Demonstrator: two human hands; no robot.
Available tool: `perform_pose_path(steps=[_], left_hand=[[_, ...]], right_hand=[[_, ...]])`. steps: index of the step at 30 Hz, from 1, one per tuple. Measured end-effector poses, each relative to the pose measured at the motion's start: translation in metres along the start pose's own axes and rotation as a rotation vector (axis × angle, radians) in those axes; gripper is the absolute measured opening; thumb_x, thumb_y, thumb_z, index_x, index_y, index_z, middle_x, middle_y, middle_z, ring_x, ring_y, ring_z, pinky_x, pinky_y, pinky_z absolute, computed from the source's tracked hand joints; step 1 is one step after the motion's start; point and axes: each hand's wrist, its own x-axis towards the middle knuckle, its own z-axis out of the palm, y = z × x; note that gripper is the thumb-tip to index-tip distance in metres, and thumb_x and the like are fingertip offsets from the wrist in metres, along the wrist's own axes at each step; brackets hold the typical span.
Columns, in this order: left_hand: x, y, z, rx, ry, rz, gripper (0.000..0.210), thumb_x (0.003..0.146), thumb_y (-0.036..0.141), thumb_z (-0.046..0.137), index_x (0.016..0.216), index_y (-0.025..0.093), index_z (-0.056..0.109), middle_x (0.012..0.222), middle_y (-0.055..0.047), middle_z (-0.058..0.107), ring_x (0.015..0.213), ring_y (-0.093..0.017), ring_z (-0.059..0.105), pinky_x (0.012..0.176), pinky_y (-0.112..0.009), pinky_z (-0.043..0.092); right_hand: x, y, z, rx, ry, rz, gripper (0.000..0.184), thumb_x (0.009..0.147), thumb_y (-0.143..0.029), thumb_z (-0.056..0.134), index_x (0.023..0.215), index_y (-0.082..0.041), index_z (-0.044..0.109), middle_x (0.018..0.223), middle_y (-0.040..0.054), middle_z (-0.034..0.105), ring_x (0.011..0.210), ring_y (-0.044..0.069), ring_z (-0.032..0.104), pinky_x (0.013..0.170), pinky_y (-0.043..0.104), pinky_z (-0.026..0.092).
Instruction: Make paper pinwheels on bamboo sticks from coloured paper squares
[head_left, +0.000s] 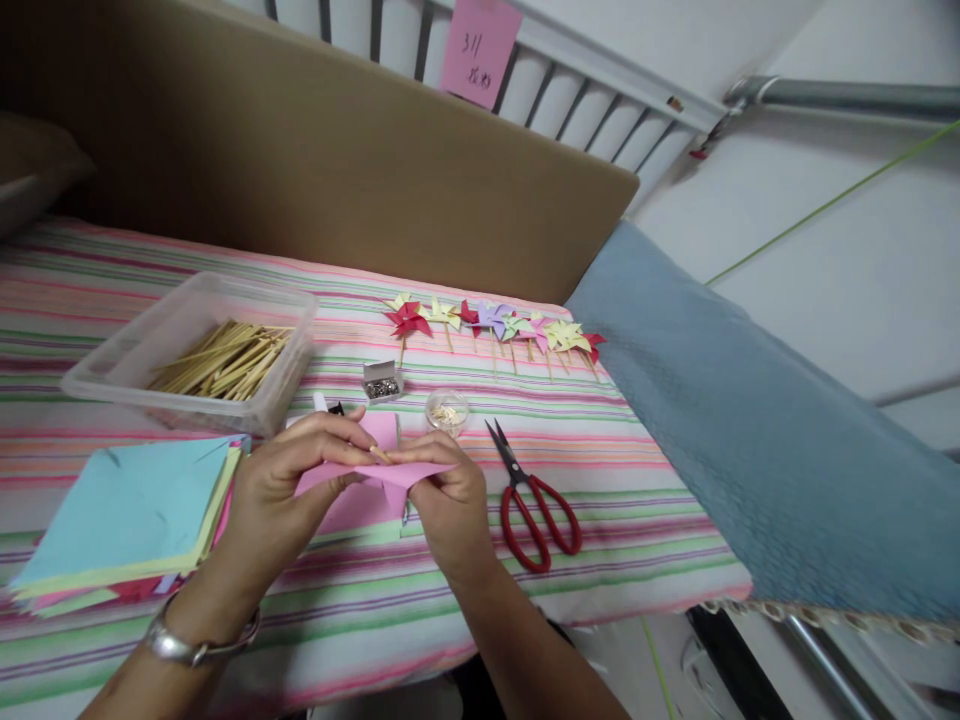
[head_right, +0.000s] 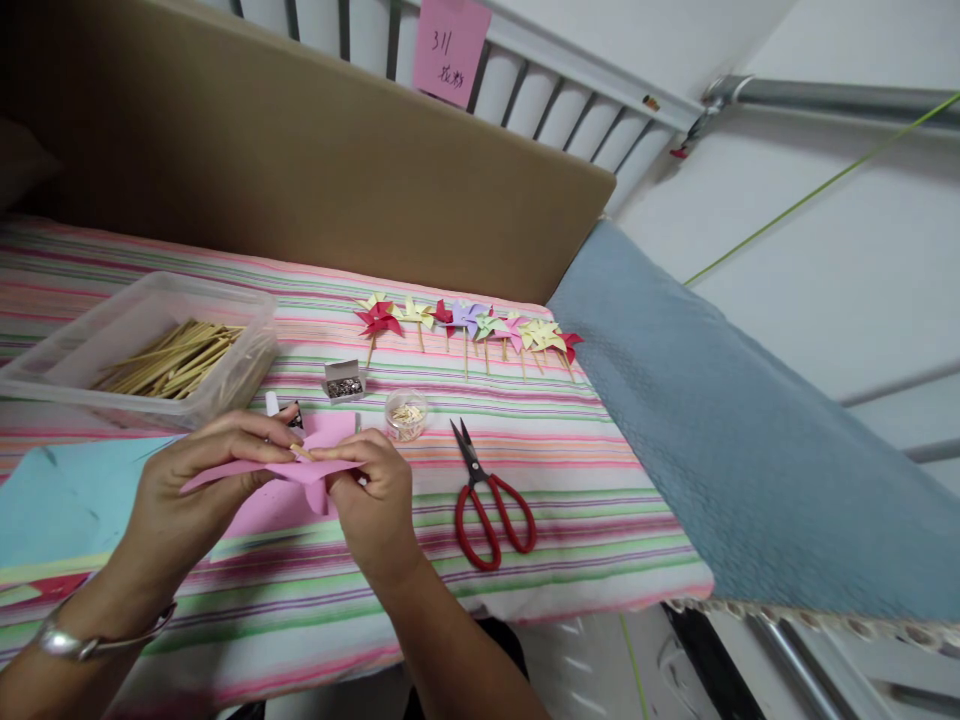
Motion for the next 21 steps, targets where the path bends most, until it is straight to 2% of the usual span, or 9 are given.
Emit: perform_pose_path(steps=[21], left_hand=[[0.0036, 0.004, 0.0017, 0.042, 0.009, 0.001, 0.015, 0.077, 0.011, 0.066, 0.08, 0.025, 0.072, 0.086, -0.001, 0.071, 0.086, -0.018, 0.066, 0.096, -0.042, 0.048]], right_hand=[[-0.001, 0.0004, 0.0007, -0.024, 0.006, 0.011, 0.03, 0.07, -0.002, 0.061, 0.078, -0.026, 0.077, 0.073, 0.0009, 0.065, 0.072, 0.015, 0.061, 0.067, 0.027, 0.047]])
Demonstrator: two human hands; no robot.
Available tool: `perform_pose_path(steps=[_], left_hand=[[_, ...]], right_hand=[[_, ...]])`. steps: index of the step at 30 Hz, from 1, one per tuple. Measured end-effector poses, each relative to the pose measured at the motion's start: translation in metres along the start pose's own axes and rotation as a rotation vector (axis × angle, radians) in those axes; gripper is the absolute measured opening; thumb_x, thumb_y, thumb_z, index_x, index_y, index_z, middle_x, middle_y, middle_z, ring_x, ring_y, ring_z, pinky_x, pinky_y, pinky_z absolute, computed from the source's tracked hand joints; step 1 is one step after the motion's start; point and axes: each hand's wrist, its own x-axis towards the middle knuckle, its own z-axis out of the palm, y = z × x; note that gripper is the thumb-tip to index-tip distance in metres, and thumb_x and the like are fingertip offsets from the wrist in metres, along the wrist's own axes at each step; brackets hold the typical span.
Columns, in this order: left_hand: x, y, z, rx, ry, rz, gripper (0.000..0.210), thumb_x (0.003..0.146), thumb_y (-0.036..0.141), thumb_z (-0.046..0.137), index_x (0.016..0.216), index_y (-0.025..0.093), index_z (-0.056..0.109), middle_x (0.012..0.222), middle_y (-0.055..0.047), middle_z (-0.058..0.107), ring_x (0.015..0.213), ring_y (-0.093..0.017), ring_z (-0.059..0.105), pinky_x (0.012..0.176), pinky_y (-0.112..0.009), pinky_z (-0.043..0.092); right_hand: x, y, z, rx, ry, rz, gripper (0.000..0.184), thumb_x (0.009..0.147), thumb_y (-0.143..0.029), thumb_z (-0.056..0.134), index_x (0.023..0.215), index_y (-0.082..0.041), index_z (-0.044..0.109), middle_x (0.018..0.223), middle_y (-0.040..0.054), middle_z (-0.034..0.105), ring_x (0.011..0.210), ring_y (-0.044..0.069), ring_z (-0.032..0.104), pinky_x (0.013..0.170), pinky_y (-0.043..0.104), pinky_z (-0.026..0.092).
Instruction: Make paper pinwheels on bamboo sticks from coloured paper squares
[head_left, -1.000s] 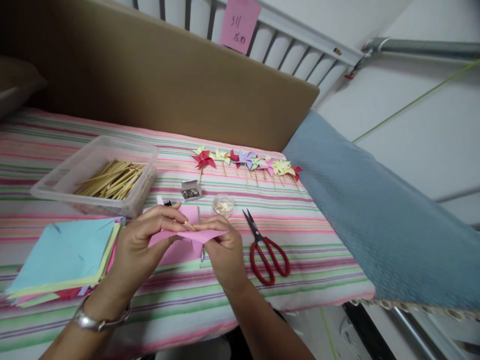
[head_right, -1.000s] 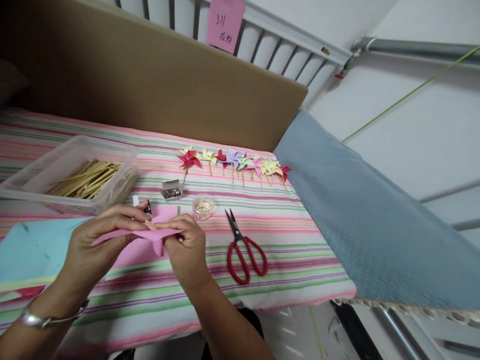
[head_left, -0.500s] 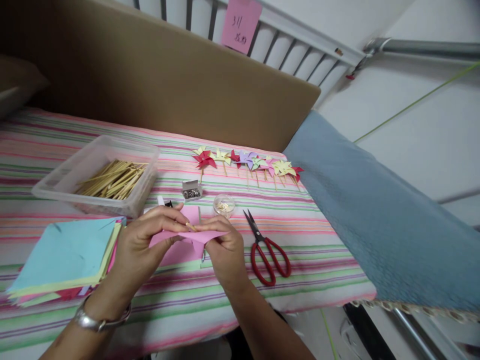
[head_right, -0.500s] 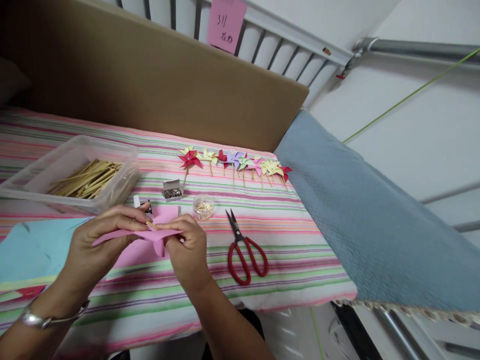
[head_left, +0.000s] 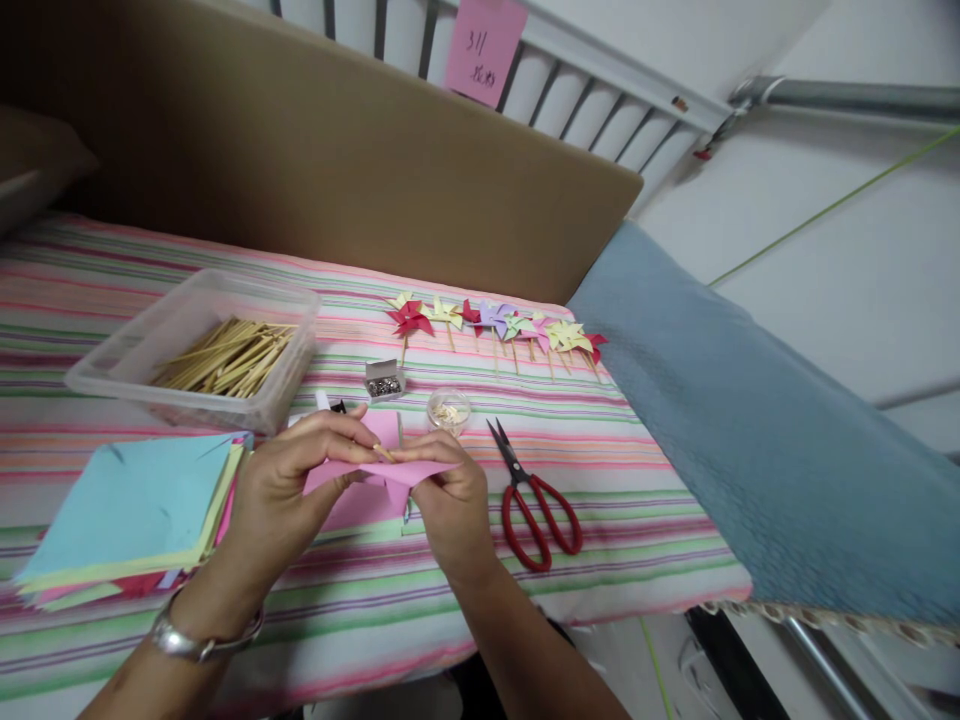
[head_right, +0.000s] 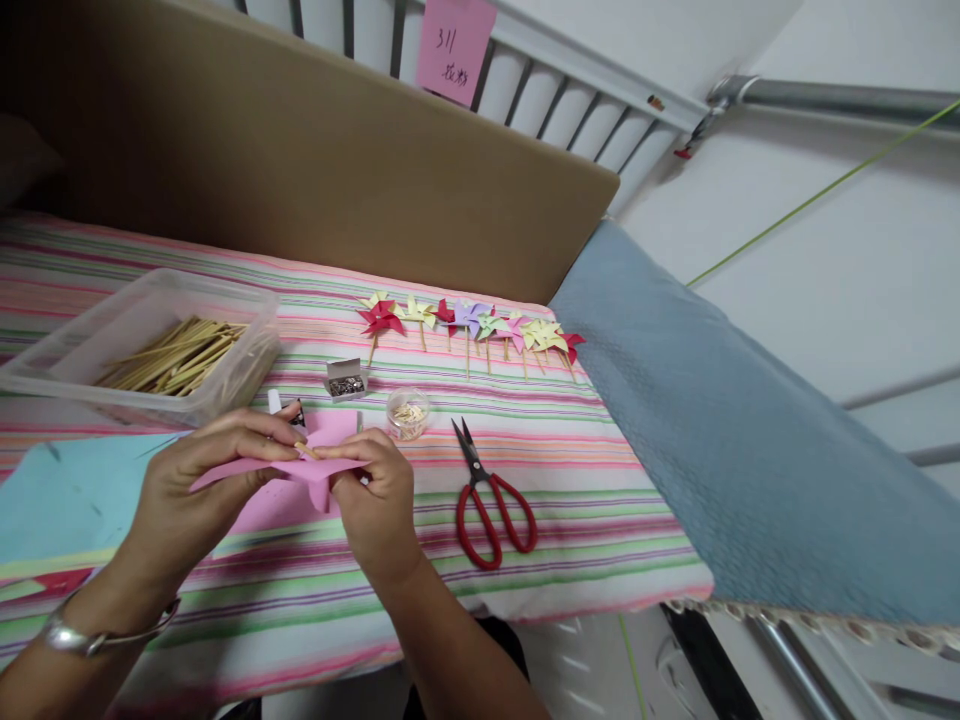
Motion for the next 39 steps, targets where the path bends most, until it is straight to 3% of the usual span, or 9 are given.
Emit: perform_pose_path(steps=[39], left_hand=[[0.0017, 0.0017, -0.0007, 0.035, 0.014, 0.009, 0.013, 0.076, 0.013, 0.067, 0.077, 0.024, 0.072, 0.083, -0.001, 0.073, 0.086, -0.019, 0.068, 0.096, -0.04, 0.049]], right_hand=[[-0.0024, -0.0018, 0.0034, -0.059, 0.012, -0.033, 0.028, 0.071, -0.002, 0.058, 0.076, -0.024, 0.075, 0.076, 0.0014, 0.066, 0.075, 0.015, 0.063, 0.07, 0.027, 0.05]])
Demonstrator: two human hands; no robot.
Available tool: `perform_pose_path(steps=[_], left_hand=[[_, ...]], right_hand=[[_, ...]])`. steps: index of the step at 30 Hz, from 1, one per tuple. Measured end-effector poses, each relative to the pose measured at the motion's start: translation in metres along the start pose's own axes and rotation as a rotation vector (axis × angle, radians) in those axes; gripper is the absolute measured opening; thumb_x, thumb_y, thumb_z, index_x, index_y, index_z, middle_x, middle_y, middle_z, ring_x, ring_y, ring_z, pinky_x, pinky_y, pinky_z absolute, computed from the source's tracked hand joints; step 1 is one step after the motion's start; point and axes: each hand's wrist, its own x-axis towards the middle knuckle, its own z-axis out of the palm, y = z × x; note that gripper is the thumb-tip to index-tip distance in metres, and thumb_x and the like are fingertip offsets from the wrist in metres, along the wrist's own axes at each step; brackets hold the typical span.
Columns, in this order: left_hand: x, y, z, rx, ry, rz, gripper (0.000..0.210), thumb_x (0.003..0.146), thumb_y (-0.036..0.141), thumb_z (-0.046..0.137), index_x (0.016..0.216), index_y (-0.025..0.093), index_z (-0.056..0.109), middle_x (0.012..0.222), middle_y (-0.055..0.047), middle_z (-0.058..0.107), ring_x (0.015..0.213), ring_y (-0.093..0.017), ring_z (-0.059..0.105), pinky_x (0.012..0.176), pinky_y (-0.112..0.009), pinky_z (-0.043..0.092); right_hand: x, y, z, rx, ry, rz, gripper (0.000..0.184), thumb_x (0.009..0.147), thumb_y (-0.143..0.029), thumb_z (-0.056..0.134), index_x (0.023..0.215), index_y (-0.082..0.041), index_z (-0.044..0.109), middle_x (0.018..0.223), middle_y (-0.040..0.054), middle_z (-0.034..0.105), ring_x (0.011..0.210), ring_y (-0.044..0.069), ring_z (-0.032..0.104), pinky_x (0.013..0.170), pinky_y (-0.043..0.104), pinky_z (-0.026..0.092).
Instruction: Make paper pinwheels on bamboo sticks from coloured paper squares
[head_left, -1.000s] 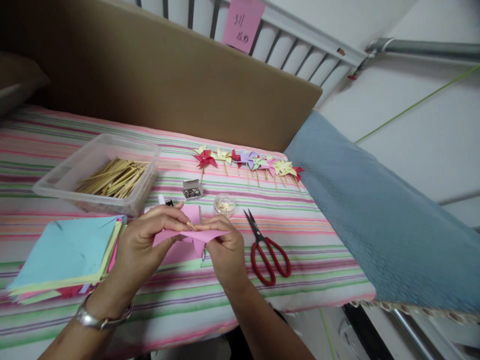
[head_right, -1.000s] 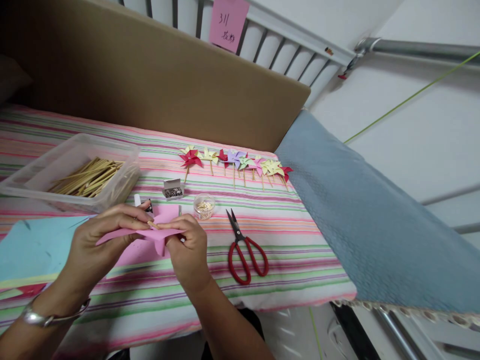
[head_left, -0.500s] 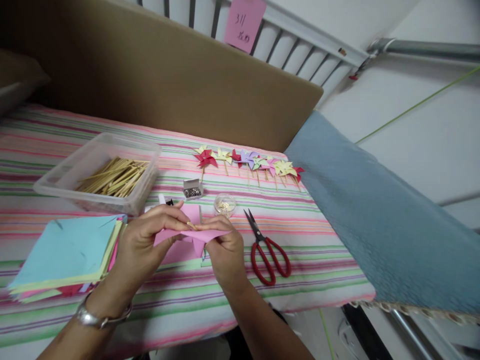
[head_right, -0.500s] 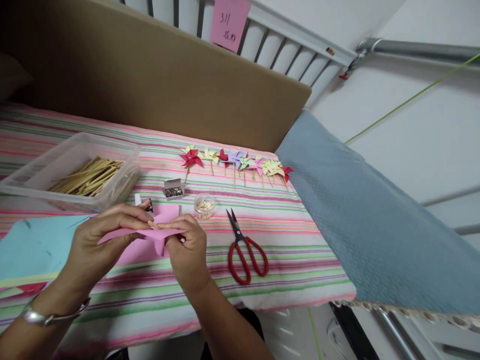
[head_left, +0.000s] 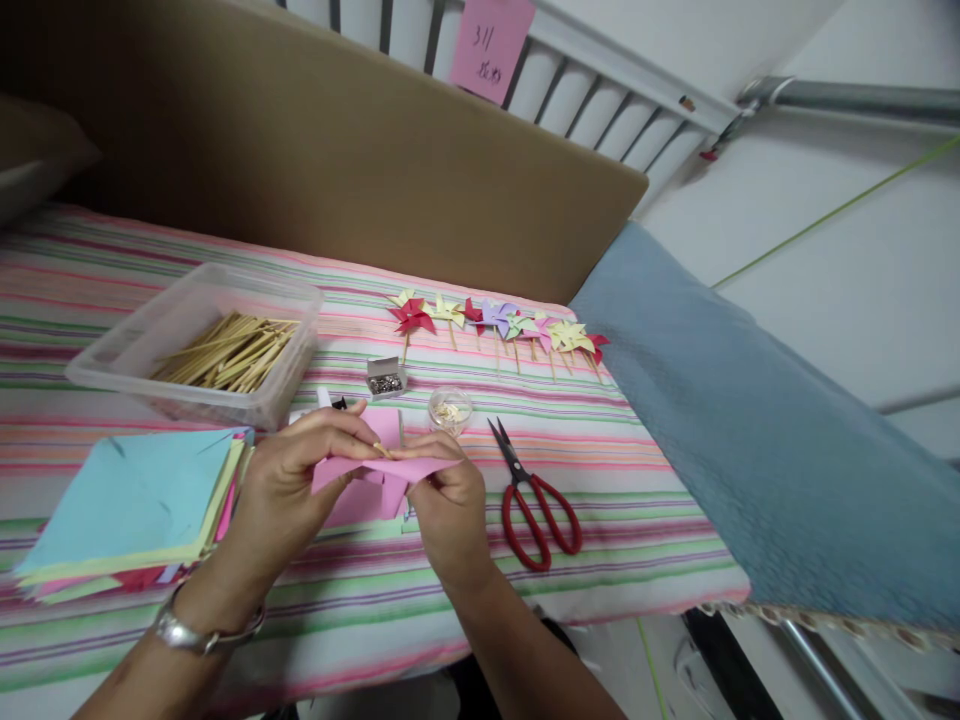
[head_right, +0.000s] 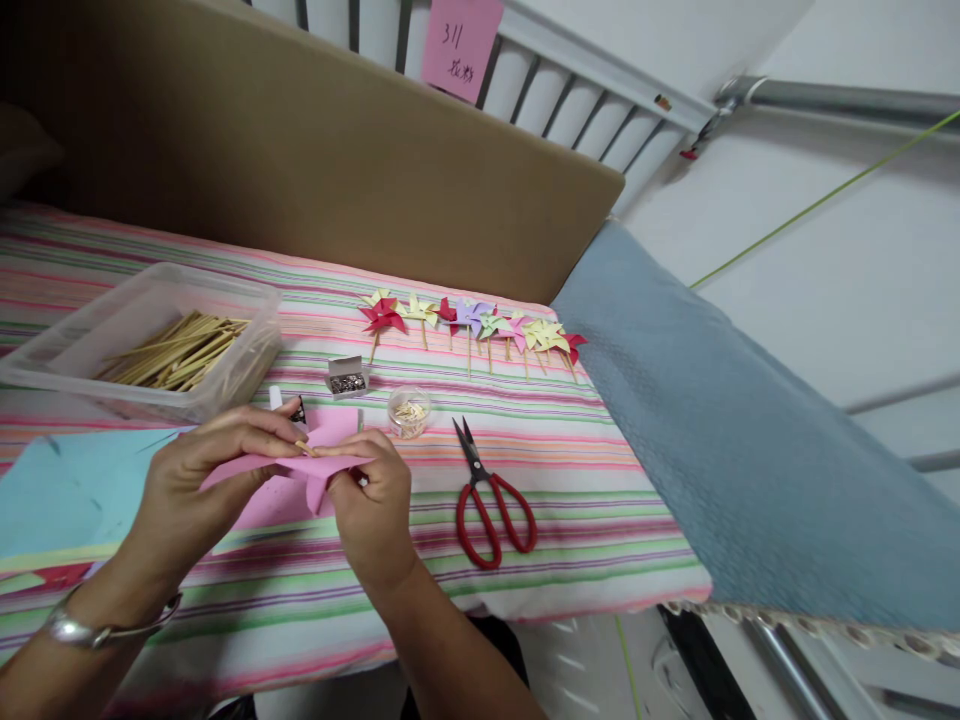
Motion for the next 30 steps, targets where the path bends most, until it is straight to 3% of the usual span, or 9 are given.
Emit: perform_pose_path(steps=[12, 16, 20, 24, 30], left_hand=[[0.001, -0.003, 0.001, -0.076, 0.006, -0.072, 0.01, 0.076, 0.015, 0.068, 0.075, 0.023, 0.072, 0.082, -0.002, 0.071, 0.085, -0.019, 0.067, 0.099, -0.044, 0.046], [0.002, -0.007, 0.003, -0.165, 0.023, -0.241, 0.006, 0.07, 0.021, 0.075, 0.074, 0.021, 0.071, 0.085, -0.004, 0.071, 0.091, -0.022, 0.066, 0.084, -0.036, 0.054], [0.002, -0.012, 0.006, -0.362, 0.024, -0.487, 0.017, 0.065, 0.021, 0.079, 0.079, 0.02, 0.069, 0.085, -0.004, 0.07, 0.075, -0.018, 0.066, 0.06, -0.026, 0.054], [0.001, -0.016, 0.007, -0.43, 0.056, -0.586, 0.018, 0.063, 0.019, 0.079, 0.078, 0.019, 0.068, 0.087, -0.003, 0.07, 0.071, -0.015, 0.064, 0.056, -0.024, 0.051], [0.001, -0.018, 0.01, -0.482, 0.077, -0.68, 0.02, 0.059, 0.02, 0.081, 0.074, 0.019, 0.068, 0.073, -0.001, 0.067, 0.066, -0.014, 0.061, 0.055, -0.023, 0.046]], right_hand=[[0.001, 0.0, 0.0, -0.021, -0.005, 0.027, 0.024, 0.072, -0.006, 0.057, 0.074, -0.023, 0.073, 0.076, 0.0016, 0.065, 0.074, 0.015, 0.061, 0.068, 0.026, 0.049], [0.003, 0.003, 0.001, -0.009, -0.016, 0.09, 0.018, 0.072, -0.009, 0.057, 0.072, -0.021, 0.071, 0.075, 0.0013, 0.064, 0.072, 0.014, 0.06, 0.065, 0.025, 0.047], [0.003, 0.007, 0.002, 0.009, -0.021, 0.188, 0.012, 0.072, -0.014, 0.059, 0.07, -0.02, 0.069, 0.075, 0.0004, 0.06, 0.072, 0.014, 0.057, 0.063, 0.024, 0.046], [0.001, 0.012, 0.004, 0.035, -0.022, 0.248, 0.01, 0.073, -0.017, 0.06, 0.072, -0.019, 0.069, 0.077, 0.001, 0.062, 0.074, 0.014, 0.057, 0.063, 0.024, 0.046], [-0.001, 0.015, 0.006, 0.028, -0.024, 0.267, 0.008, 0.073, -0.019, 0.061, 0.072, -0.018, 0.069, 0.08, 0.0019, 0.064, 0.075, 0.014, 0.057, 0.066, 0.024, 0.047]])
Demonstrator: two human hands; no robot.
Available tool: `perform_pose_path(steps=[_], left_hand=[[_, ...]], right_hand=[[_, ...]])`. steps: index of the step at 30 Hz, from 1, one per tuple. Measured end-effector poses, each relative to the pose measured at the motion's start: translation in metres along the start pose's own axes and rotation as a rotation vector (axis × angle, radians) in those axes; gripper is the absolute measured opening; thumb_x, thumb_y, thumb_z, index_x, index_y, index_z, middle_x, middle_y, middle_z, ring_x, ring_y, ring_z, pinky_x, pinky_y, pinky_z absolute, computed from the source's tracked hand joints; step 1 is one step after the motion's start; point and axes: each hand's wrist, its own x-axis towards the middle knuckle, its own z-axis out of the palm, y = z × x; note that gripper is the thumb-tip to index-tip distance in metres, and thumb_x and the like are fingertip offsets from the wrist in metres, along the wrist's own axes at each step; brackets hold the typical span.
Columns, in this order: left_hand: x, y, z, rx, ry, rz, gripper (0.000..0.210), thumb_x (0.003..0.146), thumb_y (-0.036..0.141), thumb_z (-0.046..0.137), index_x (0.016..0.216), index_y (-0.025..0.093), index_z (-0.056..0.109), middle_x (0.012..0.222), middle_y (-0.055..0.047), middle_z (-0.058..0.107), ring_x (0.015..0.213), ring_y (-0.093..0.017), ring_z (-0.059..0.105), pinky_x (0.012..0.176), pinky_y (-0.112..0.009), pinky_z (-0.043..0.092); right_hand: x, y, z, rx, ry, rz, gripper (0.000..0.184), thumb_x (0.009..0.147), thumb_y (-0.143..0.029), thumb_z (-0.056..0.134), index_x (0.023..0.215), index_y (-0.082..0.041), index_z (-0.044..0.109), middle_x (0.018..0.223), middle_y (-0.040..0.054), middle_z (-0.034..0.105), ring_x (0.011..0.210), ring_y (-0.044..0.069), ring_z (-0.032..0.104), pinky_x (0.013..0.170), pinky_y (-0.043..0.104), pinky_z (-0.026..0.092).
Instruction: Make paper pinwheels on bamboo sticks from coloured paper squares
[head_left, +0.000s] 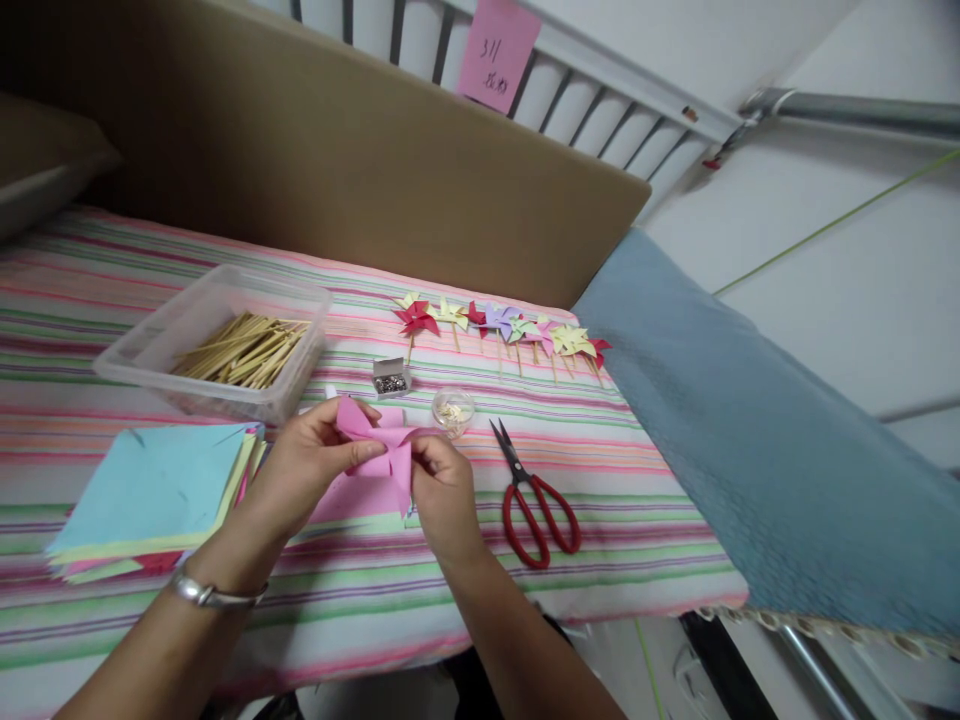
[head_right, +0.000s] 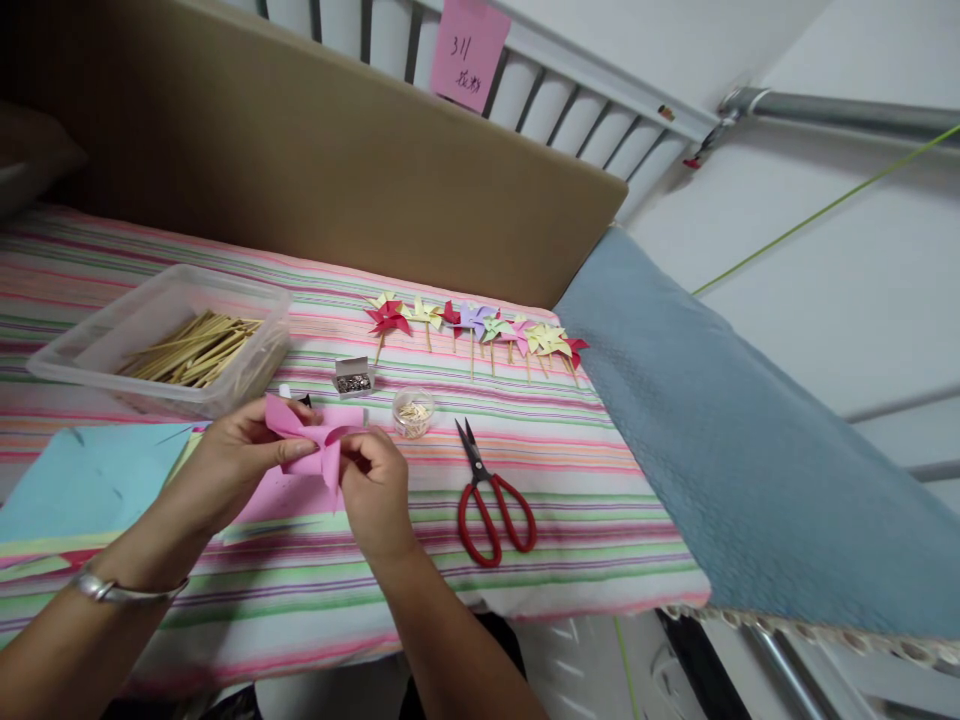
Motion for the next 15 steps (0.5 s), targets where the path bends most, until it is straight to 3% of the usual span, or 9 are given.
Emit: perform_pose_path(steps=[6, 11, 15], left_hand=[[0.004, -0.002, 0.0, -0.051, 0.04, -0.048, 0.025, 0.056, 0.023, 0.084, 0.074, 0.016, 0.068, 0.065, 0.001, 0.062, 0.056, -0.009, 0.052, 0.05, -0.019, 0.039], [0.009, -0.001, -0.012, -0.142, 0.208, -0.06, 0.027, 0.053, 0.024, 0.084, 0.066, 0.014, 0.063, 0.057, 0.004, 0.057, 0.049, -0.007, 0.046, 0.045, -0.018, 0.033], [0.008, 0.006, -0.018, -0.256, 0.284, -0.074, 0.029, 0.049, 0.021, 0.085, 0.067, 0.013, 0.063, 0.06, 0.002, 0.061, 0.052, -0.008, 0.05, 0.044, -0.018, 0.033]], right_hand=[[0.006, 0.005, -0.004, -0.027, -0.087, 0.067, 0.011, 0.073, -0.022, 0.06, 0.076, -0.019, 0.07, 0.081, 0.0015, 0.065, 0.075, 0.015, 0.058, 0.069, 0.025, 0.047], [0.014, 0.01, -0.015, -0.152, -0.198, 0.196, 0.01, 0.068, -0.021, 0.062, 0.074, -0.017, 0.069, 0.067, -0.001, 0.063, 0.062, 0.013, 0.055, 0.06, 0.024, 0.043], [0.016, 0.013, -0.022, -0.311, -0.223, 0.17, 0.008, 0.067, -0.024, 0.066, 0.064, -0.017, 0.067, 0.058, -0.0029, 0.058, 0.054, 0.01, 0.049, 0.054, 0.022, 0.037]])
